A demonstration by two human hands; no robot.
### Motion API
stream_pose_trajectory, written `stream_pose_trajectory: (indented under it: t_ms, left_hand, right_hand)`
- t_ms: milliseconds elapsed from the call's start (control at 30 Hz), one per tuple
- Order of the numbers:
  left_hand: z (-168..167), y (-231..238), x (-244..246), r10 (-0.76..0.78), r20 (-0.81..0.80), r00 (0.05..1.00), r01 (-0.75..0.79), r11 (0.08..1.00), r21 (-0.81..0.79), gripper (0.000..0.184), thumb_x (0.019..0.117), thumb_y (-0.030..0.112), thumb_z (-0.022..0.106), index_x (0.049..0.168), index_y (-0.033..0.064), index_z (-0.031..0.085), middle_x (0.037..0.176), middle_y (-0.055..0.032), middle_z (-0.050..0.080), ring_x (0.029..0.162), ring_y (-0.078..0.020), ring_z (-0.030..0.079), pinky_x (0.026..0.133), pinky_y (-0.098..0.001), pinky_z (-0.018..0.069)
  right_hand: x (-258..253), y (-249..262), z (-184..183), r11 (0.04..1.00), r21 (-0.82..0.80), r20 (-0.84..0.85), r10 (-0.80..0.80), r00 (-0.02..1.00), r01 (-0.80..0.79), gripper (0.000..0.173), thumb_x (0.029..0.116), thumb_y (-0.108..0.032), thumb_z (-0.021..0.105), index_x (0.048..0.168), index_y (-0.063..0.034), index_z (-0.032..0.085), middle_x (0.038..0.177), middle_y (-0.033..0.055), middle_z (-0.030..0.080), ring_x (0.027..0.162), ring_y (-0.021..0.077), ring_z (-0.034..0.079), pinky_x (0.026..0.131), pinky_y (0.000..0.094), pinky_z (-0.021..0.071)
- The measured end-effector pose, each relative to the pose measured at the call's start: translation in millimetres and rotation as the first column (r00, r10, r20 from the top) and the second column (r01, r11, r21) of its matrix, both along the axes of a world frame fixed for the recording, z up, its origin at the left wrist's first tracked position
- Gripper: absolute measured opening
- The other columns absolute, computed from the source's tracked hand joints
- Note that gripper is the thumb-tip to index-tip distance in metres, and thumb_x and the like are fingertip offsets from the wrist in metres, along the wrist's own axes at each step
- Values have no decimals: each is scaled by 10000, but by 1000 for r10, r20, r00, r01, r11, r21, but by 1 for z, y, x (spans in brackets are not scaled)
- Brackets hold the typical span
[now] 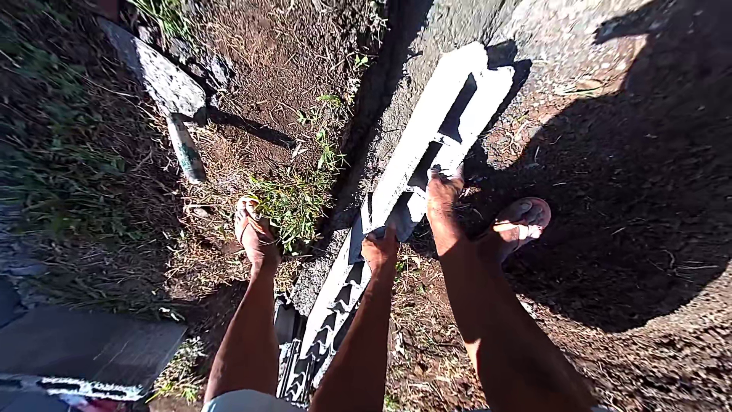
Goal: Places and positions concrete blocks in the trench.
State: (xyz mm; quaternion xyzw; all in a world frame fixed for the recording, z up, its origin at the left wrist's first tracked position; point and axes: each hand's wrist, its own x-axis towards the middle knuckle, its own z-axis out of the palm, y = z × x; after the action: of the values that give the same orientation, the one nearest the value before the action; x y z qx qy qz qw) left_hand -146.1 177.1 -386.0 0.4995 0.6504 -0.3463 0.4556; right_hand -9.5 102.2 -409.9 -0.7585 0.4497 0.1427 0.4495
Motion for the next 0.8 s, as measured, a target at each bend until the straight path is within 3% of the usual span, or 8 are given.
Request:
stream_pose_trajectory:
  t_ms: [100, 367, 467, 800]
  left_hand:
    - [-2, 3, 1, -7, 3, 1000, 7, 1000, 3, 359, 962, 364, 741, 1065, 22, 707, 849, -113, 738, 741, -210, 741, 738, -406, 642]
    - [0, 4, 7, 19, -4, 1000, -19, 1000, -11, 369, 979, 353, 725, 1074, -2, 687, 834, -118, 743, 721, -205, 743, 696, -390, 639]
    - [0, 4, 9, 32, -5, 999, -32, 999, -15, 362, 986, 334, 719, 1066, -15, 669, 807, -118, 734, 689, -198, 736, 663, -371, 637]
    - [-1, 3, 14, 78, -19, 997, -79, 996, -35, 341, 989, 298, 719, 1064, -27, 649, 785, -121, 717, 669, -197, 725, 645, -362, 631]
  right_hand:
    - [-1, 1, 0, 999, -18, -27, 29, 999, -30, 733, 973, -67, 662, 1598, 10, 287, 1508, 210, 510, 1395, 246, 509, 1175, 372, 413]
    - [5, 2, 0, 999, -25, -105, 30, 994, -33, 735, 977, -73, 658, 1610, -10, 289, 1514, 217, 513, 1404, 284, 502, 1180, 420, 396]
    - [4, 2, -4, 997, -42, -104, 57, 993, -62, 706, 974, -89, 659, 1594, -10, 331, 1446, 217, 575, 1342, 287, 559, 1146, 438, 433]
    - [4, -1, -10, 998, -33, -84, 49, 995, -52, 714, 970, -66, 657, 1599, -16, 323, 1472, 212, 556, 1363, 283, 544, 1155, 434, 425]
